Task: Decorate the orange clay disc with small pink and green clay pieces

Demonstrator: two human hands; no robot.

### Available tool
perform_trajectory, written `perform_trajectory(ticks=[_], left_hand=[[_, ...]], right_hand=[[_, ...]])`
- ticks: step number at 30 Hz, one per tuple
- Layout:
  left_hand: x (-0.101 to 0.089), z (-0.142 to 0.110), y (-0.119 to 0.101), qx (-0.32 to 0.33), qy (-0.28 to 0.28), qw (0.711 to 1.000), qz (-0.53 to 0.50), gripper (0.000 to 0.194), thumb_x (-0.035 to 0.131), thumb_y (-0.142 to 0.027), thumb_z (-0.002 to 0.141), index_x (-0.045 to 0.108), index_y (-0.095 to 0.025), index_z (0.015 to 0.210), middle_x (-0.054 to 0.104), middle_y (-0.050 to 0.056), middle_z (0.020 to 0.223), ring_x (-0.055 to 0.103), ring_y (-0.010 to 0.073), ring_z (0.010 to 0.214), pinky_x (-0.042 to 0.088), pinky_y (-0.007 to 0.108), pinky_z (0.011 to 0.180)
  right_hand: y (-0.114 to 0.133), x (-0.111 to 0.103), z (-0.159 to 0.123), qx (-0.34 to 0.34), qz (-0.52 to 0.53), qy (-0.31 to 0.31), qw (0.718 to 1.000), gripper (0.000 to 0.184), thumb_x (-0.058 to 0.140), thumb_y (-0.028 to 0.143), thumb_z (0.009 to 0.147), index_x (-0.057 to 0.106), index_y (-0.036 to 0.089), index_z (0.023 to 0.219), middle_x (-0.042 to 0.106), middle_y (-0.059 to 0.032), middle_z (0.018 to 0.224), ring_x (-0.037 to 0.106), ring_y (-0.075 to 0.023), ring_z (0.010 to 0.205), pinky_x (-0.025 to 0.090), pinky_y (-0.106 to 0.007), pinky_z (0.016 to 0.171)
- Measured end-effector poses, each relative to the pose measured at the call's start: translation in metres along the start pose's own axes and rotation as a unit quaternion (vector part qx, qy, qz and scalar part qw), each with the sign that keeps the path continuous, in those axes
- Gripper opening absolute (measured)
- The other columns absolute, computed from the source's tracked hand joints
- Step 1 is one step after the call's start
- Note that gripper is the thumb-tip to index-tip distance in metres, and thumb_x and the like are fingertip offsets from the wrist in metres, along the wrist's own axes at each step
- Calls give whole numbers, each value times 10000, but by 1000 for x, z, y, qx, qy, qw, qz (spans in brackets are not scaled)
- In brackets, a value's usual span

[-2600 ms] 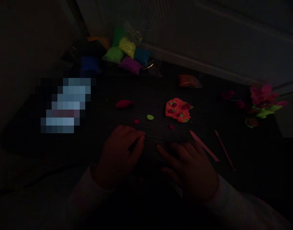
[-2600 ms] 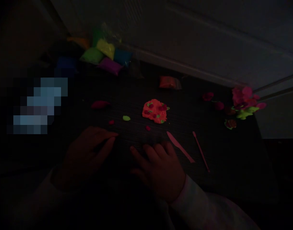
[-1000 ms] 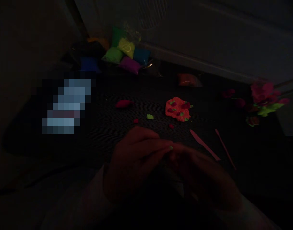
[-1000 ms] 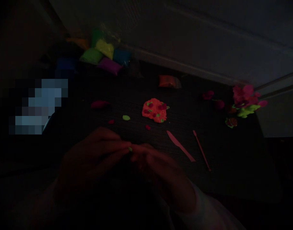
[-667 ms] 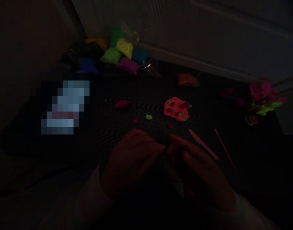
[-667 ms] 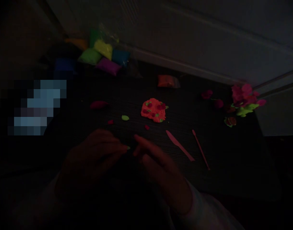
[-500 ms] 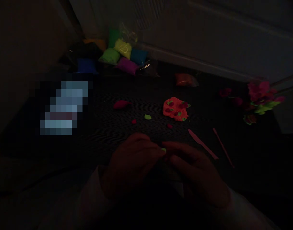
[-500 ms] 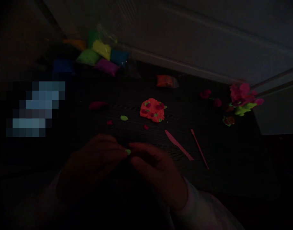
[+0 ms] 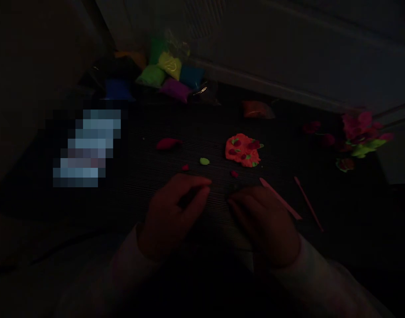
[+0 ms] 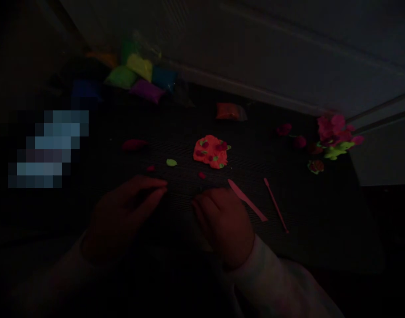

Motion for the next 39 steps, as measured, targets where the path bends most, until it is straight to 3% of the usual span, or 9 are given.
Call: perform_trajectory(ticks=[4, 7, 11, 14, 20, 27, 33, 39], left_hand=[[-1, 1, 5, -64, -4, 997, -34, 142, 522, -276, 767, 604, -239, 877, 644, -52, 788, 589, 95, 681, 457, 209, 652], [-2, 1, 5, -71, 1, 997, -40, 135, 520, -278, 768, 607, -236, 861, 644, -49, 776, 589, 102, 671, 457, 215, 637], [-2, 2, 3, -53, 2, 998, -39, 118, 523, -256, 766, 610, -224, 839, 644, -37, 792, 587, 112, 701, 460, 223, 646], [-1, 2, 3, -44, 6, 999, -27, 117, 518, -257, 771, 605, -230, 845, 642, -39, 801, 586, 111, 707, 458, 224, 642], [-2, 2, 4, -25, 10, 1000, -6, 109, 521, -240, 770, 601, -232, 844, 640, -42, 823, 585, 108, 737, 458, 221, 677], [-1, 3, 4, -19, 16, 1000, -8, 113, 525, -237, 767, 603, -231, 849, 644, -40, 827, 588, 112, 738, 464, 225, 676], [-1, 3, 4, -23, 15, 1000, -6, 112, 523, -244, 764, 608, -229, 836, 647, -37, 818, 591, 119, 732, 468, 232, 677], [-1, 2, 4, -23, 15, 1000, -8, 115, 516, -251, 770, 605, -234, 840, 645, -36, 820, 593, 121, 737, 467, 238, 670]], right_hand=[[0, -4, -8, -26, 5, -4, 1000, 155, 500, 240, 798, 588, 152, 890, 619, -62, 800, 541, -169, 744, 442, -322, 662], [-7, -12, -13, -24, -2, -32, 999, 122, 509, 213, 785, 575, 161, 873, 620, -58, 790, 540, -176, 767, 432, -326, 682], [-26, -19, -8, 56, -83, -57, 993, 164, 503, 271, 788, 591, 173, 886, 628, -68, 811, 543, -200, 768, 390, -360, 695], [-32, -15, 3, 108, -110, -35, 987, 231, 503, 362, 783, 612, 188, 889, 639, -52, 810, 546, -206, 753, 361, -366, 692], [-24, -10, 14, 77, -119, -6, 990, 172, 480, 282, 807, 631, 200, 793, 646, -25, 756, 553, -197, 716, 328, -357, 660], [-63, -28, 11, 131, -91, -84, 984, 176, 556, 314, 743, 637, 181, 826, 653, -45, 816, 570, -194, 750, 400, -329, 648], [-71, -18, 20, 128, -136, -15, 982, 163, 557, 248, 733, 643, 181, 854, 652, -45, 867, 568, -211, 794, 394, -346, 676], [-69, -19, 21, 99, -149, -34, 983, 131, 534, 243, 745, 624, 180, 816, 645, -54, 811, 575, -216, 750, 400, -351, 643]])
Point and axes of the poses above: each hand's wrist, its own z-axis towards the middle knuckle, its own x-axis out of the palm, y = z × x, the point moved 3 cm from there along z, towards the middle knuckle
